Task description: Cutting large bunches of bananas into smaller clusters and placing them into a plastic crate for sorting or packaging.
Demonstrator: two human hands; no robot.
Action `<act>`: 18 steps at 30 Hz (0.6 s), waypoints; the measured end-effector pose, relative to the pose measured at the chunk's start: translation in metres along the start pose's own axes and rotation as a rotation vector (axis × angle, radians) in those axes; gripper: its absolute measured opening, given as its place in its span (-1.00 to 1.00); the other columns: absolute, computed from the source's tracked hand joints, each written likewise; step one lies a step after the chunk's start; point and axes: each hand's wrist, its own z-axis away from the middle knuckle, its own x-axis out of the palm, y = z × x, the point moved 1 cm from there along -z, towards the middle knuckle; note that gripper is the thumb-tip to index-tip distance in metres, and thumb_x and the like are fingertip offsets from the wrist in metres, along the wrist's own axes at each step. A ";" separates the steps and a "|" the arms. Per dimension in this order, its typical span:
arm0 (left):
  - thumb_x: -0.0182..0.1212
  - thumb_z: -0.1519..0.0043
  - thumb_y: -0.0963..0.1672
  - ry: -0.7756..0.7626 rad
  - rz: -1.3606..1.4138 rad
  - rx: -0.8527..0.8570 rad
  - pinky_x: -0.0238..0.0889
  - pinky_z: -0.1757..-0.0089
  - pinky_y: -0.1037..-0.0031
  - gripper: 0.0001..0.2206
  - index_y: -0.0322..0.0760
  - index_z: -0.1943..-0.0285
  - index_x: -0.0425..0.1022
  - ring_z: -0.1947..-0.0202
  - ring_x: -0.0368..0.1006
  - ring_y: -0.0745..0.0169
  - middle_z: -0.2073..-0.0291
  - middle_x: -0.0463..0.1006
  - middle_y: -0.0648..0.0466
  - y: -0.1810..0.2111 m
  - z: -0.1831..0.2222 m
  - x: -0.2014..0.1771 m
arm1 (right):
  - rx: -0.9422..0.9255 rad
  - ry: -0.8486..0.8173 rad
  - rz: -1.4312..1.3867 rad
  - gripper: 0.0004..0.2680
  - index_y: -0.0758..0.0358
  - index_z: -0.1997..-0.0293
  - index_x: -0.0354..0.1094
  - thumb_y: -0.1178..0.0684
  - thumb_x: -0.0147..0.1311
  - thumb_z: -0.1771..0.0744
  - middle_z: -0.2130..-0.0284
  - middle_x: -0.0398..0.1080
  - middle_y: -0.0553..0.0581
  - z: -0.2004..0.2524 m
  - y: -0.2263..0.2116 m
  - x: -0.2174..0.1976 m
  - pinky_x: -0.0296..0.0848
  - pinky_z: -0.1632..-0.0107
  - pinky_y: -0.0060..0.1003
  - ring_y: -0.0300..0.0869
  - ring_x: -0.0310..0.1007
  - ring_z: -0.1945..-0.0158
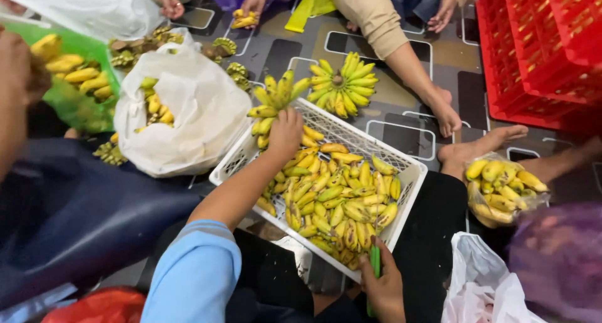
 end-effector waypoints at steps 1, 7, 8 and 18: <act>0.02 -0.25 -0.03 0.001 -0.003 0.012 0.29 0.22 0.51 -0.62 -0.22 -0.20 0.20 0.02 0.24 0.06 -0.15 0.22 -0.07 0.004 -0.014 0.021 | 0.006 0.005 -0.010 -0.55 0.00 -0.35 0.07 0.01 0.00 -0.28 -0.23 0.21 -0.08 -0.002 -0.006 -0.003 0.27 0.32 -0.12 -0.13 0.37 0.38; -0.11 -0.21 -0.13 0.034 -0.206 0.019 0.31 0.40 0.27 -0.60 0.09 -0.27 0.26 0.03 0.17 -0.41 -0.29 0.05 -0.07 0.014 -0.060 0.114 | -0.197 0.013 0.112 -0.54 -0.01 -0.27 0.19 -0.15 0.03 -0.22 -0.19 0.27 -0.08 -0.025 0.039 -0.013 0.25 -0.09 -0.32 -0.29 0.23 -0.22; -0.05 -0.16 -0.18 0.158 -0.286 -0.005 0.23 0.51 0.29 -0.63 0.02 -0.17 0.29 0.24 0.23 -0.29 -0.17 0.10 -0.02 0.011 -0.075 0.135 | -0.271 0.030 0.118 -0.57 -0.03 -0.23 0.22 -0.09 0.05 -0.22 -0.12 0.34 -0.05 -0.030 0.046 -0.012 0.25 -0.10 -0.34 -0.27 0.30 -0.16; 0.05 -0.15 -0.10 0.106 -0.204 -0.267 0.13 0.44 0.30 -0.72 -0.18 -0.03 0.37 0.34 0.33 0.11 0.31 0.46 0.08 -0.001 -0.088 0.121 | -0.448 -0.030 0.001 -0.60 -0.01 -0.24 0.19 -0.08 0.04 -0.26 -0.03 0.42 -0.04 -0.011 0.061 -0.024 0.31 0.02 -0.39 -0.30 0.41 -0.03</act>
